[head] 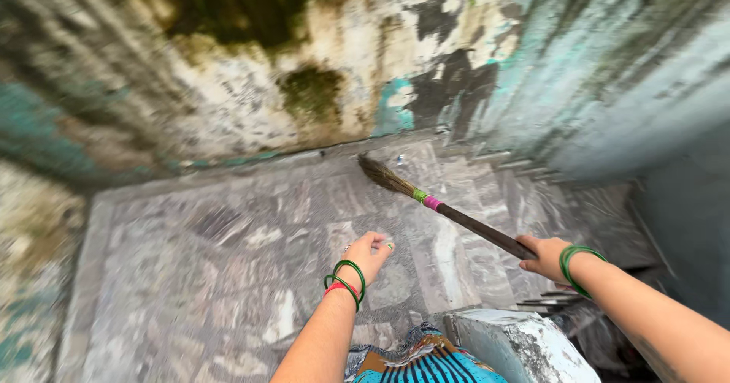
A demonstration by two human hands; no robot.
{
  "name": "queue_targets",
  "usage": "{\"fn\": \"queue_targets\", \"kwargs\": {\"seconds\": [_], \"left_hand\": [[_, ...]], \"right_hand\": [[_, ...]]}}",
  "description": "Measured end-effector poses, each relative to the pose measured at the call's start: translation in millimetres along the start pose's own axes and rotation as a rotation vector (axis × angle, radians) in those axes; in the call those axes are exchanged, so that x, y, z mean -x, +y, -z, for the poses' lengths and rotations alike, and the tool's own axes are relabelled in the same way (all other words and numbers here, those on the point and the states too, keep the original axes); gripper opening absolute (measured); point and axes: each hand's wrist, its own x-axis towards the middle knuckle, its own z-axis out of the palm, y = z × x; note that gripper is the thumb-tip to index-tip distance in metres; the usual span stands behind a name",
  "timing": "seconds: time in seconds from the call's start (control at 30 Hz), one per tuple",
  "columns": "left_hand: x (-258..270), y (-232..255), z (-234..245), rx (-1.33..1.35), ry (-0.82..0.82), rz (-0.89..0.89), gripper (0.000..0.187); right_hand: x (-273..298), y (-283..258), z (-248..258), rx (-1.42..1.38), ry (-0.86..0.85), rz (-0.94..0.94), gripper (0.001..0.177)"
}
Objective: The person sweeps a stone-tiled floor and the top of a staircase using a broom with a long pink handle.
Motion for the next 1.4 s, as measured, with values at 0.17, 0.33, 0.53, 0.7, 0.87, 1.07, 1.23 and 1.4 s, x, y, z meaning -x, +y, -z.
{"fn": "queue_targets", "kwargs": {"seconds": [0.17,0.33,0.53,0.7,0.87,1.07,1.23,1.4], "left_hand": [[-25.3,0.9,8.1,-0.002,-0.095,-0.146,0.051],[-38.2,-26.9,67.8,-0.029,-0.2,-0.153,0.053],[-77.4,-93.9,149.0,-0.038,-0.215,-0.217,0.053],[-96.3,-132.3,182.2,-0.038,-0.252,-0.15,0.049],[-105.2,-134.2,181.5,-0.086,-0.279,-0.118,0.048],[-114.3,-113.9,169.6,-0.03,-0.323,-0.134,0.048],[-115.2,-97.7,141.2,-0.012,-0.326,-0.282,0.05],[-102.5,-74.9,139.4,-0.06,-0.348,-0.206,0.05]], "right_hand": [[22.7,3.8,-33.4,-0.373,-0.022,-0.196,0.054],[-26.4,-33.5,-105.8,-0.547,0.089,-0.277,0.04],[-144.1,-113.9,-120.0,-0.401,0.181,-0.288,0.042],[-147.0,-206.2,-127.3,-0.31,0.109,-0.345,0.045],[-89.6,-228.3,-141.6,-0.159,0.131,-0.288,0.051],[-12.5,-192.5,-141.7,-0.153,0.099,-0.332,0.055],[-64.5,-206.1,-107.6,-0.186,0.224,-0.294,0.049],[-75.4,-238.5,-92.4,-0.363,0.006,-0.36,0.047]]}}
